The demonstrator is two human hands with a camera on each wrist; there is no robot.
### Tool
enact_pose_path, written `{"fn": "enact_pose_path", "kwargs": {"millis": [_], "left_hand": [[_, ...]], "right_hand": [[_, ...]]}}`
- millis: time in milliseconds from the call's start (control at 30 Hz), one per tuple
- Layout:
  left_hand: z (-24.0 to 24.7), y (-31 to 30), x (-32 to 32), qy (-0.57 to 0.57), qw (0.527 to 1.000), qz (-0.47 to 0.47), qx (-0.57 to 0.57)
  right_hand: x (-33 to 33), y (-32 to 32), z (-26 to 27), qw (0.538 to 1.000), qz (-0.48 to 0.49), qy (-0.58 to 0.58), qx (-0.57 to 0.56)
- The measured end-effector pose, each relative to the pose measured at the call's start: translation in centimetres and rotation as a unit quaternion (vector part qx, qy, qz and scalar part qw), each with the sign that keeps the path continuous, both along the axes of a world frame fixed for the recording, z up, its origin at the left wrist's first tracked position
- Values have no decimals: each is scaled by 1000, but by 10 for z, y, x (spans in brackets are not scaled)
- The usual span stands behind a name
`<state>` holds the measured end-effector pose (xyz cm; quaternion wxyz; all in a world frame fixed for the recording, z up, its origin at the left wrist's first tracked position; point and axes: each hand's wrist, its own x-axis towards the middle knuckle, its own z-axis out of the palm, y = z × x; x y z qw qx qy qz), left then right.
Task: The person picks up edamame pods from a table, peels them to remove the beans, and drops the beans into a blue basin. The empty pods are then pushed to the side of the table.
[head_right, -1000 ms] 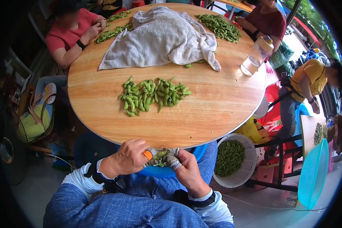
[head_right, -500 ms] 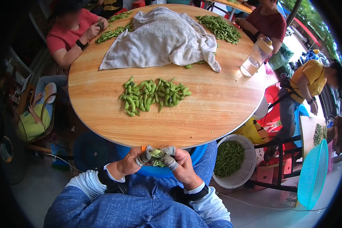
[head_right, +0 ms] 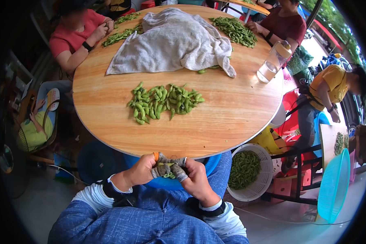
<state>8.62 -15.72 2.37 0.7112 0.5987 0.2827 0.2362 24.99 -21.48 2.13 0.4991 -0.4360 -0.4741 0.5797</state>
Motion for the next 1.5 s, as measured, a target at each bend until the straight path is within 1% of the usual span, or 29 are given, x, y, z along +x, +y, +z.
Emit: {"fn": "enact_pose_path", "kwargs": {"millis": [67, 133, 167, 267, 367, 467, 500, 600, 633, 667, 700, 767, 800, 833, 867, 933, 1000, 1033, 1067, 1100, 1133, 1200, 1233, 1300, 1333, 1400, 1433, 1467, 1500], "left_hand": [[8, 5, -2, 24, 994, -30, 103], [6, 6, -5, 62, 982, -50, 169], [4, 6, -6, 79, 974, -61, 205], [-10, 3, -5, 37, 955, -30, 293], [-25, -2, -4, 46, 934, -5, 354], [-47, -11, -8, 126, 952, -26, 278], [-50, -13, -6, 108, 963, -32, 245], [-74, -11, -5, 165, 951, -107, 237], [-88, -8, -5, 156, 952, -112, 237], [-104, -6, -6, 148, 953, -117, 237], [-113, -4, -7, 140, 954, -123, 237], [-115, -2, -9, 247, 923, -238, 174], [-118, -2, -10, 299, 897, -293, 140], [-130, -11, -11, 293, 898, -302, 129], [-128, -14, -12, 297, 894, -302, 147], [-136, -14, -15, 292, 899, -306, 114], [-126, -18, -15, 301, 886, -339, 102], [-152, -29, -21, 243, 913, -310, 103], [-160, -35, -24, 209, 924, -310, 88], [-156, -34, -26, 214, 918, -325, 75], [-149, -33, -27, 219, 912, -340, 62], [-136, -31, -25, 263, 891, -368, 40], [-127, -31, -24, 285, 878, -383, 28], [-97, -25, -28, 258, 881, -388, 80], [-75, -18, -31, 245, 880, -393, 106], [-17, 4, -41, 162, 922, -308, 171], [5, 16, -43, 136, 944, -197, 228], [20, 29, -44, 107, 950, -85, 281], [26, 48, -46, 154, 901, -11, 404]], "right_hand": [[-1, 1, 1, 1000, 4, -8, -1], [0, 0, 0, 1000, 21, 1, -14], [-1, -1, 0, 999, 22, 12, -40], [1, -1, -6, 998, 49, -8, -48], [0, -5, -10, 997, 49, -59, -33], [3, -10, -21, 990, 23, -141, -12], [4, -11, -20, 983, 19, -181, -18], [16, -23, -28, 976, 7, -218, -26], [24, -27, -26, 979, -31, -192, -62], [41, -31, -37, 971, -70, -220, -53], [52, -35, -33, 968, -143, -187, -83], [81, -42, -31, 935, -252, -232, -96], [108, -50, -55, 921, -274, -260, -95], [125, -57, -56, 891, -274, -344, -113], [140, -64, -62, 868, -283, -386, -129], [159, -73, -76, 835, -343, -419, -96], [186, -86, -106, 838, -380, -389, -33], [206, -97, -127, 803, -409, -425, -83], [236, -112, -155, 788, -398, -428, -194], [281, -133, -206, 783, -379, -428, -245], [271, -133, -191, 779, -385, -422, -260], [271, -136, -191, 780, -355, -430, -285], [267, -133, -193, 795, -372, -407, -252], [254, -131, -195, 819, -406, -360, -188], [246, -129, -188, 831, -387, -354, -186], [230, -115, -165, 853, -349, -343, -180], [224, -107, -162, 865, -339, -326, -173], [218, -101, -158, 876, -329, -310, -168], [211, -95, -153, 885, -319, -295, -165]]}}
